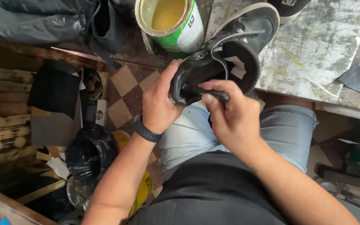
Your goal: Applying glue to the interior lining of a shoe using a brush at a repair bench.
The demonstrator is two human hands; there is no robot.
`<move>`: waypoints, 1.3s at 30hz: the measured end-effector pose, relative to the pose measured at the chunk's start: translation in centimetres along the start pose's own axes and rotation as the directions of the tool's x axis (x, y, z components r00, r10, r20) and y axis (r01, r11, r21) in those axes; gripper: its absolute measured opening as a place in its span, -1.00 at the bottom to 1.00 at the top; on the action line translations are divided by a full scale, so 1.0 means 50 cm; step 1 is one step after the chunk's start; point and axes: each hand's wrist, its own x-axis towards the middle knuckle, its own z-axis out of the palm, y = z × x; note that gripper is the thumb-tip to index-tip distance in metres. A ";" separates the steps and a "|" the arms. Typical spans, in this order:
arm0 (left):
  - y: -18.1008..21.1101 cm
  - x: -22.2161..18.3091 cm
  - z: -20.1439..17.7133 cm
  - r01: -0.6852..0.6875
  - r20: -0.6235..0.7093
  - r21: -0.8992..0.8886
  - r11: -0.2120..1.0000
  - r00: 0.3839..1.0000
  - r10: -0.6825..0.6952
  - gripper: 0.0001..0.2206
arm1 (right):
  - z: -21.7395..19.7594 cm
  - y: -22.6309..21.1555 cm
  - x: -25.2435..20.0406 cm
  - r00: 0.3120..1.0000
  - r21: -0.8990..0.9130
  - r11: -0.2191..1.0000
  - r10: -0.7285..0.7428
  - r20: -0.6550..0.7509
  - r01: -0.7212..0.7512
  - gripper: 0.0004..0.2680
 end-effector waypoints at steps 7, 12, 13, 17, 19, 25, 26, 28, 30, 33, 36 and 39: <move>-0.005 -0.009 -0.011 -0.021 0.003 -0.006 1.000 1.000 0.021 -0.23 | -0.039 -0.028 0.033 0.948 -0.464 0.834 -0.200 0.250 0.298 -0.90; -0.010 -0.008 -0.025 -0.024 0.155 -0.144 0.989 0.987 0.046 -0.33 | -0.111 -0.124 0.055 0.945 -0.706 0.700 0.148 0.293 0.109 -0.79; -0.015 -0.011 -0.020 -0.013 0.131 -0.146 0.989 0.991 0.032 -0.33 | -0.120 -0.160 0.068 0.939 -0.706 0.695 0.136 0.315 0.136 -0.79; -0.028 -0.009 -0.009 -0.020 0.132 -0.123 0.992 0.991 0.037 -0.20 | -0.117 -0.230 0.167 0.987 -0.261 0.959 -0.077 0.138 0.111 -0.82; -0.030 -0.002 -0.009 -0.008 0.149 -0.145 0.989 0.988 0.030 -0.15 | -0.086 -0.216 0.251 0.969 -0.275 0.943 -0.133 0.208 0.189 -0.86; -0.024 -0.001 -0.015 -0.057 0.081 -0.236 0.970 0.994 0.078 -0.21 | 0.056 -0.126 0.414 0.769 -0.385 0.731 -0.293 0.569 0.563 -0.93; -0.022 0.000 -0.018 -0.058 0.082 -0.253 0.966 0.993 0.082 -0.20 | 0.076 -0.110 0.421 0.745 -0.456 0.665 -0.235 0.624 0.591 -0.90; -0.019 0.004 -0.024 -0.055 0.084 -0.273 0.960 0.993 0.081 -0.19 | 0.103 -0.087 0.432 0.720 -0.516 0.590 -0.168 0.673 0.620 -0.88; -0.018 0.012 -0.026 -0.078 0.091 -0.281 0.957 0.990 0.107 -0.28 | 0.114 -0.076 0.440 0.716 -0.560 0.592 -0.042 0.697 0.580 -0.87; -0.025 0.011 -0.027 -0.135 0.055 -0.313 0.940 0.985 0.160 -0.27 | 0.068 -0.177 0.444 0.826 -0.506 0.813 0.056 0.561 0.289 -0.98; -0.027 0.011 -0.027 -0.143 0.064 -0.315 0.938 0.983 0.172 -0.22 | -0.016 -0.134 0.461 0.762 -0.194 0.879 -0.245 0.599 0.435 -0.86; -0.030 0.012 -0.022 -0.115 0.089 -0.315 0.942 0.985 0.150 -0.23 | -0.019 -0.164 0.454 0.902 -0.600 0.767 0.067 0.426 0.226 -0.78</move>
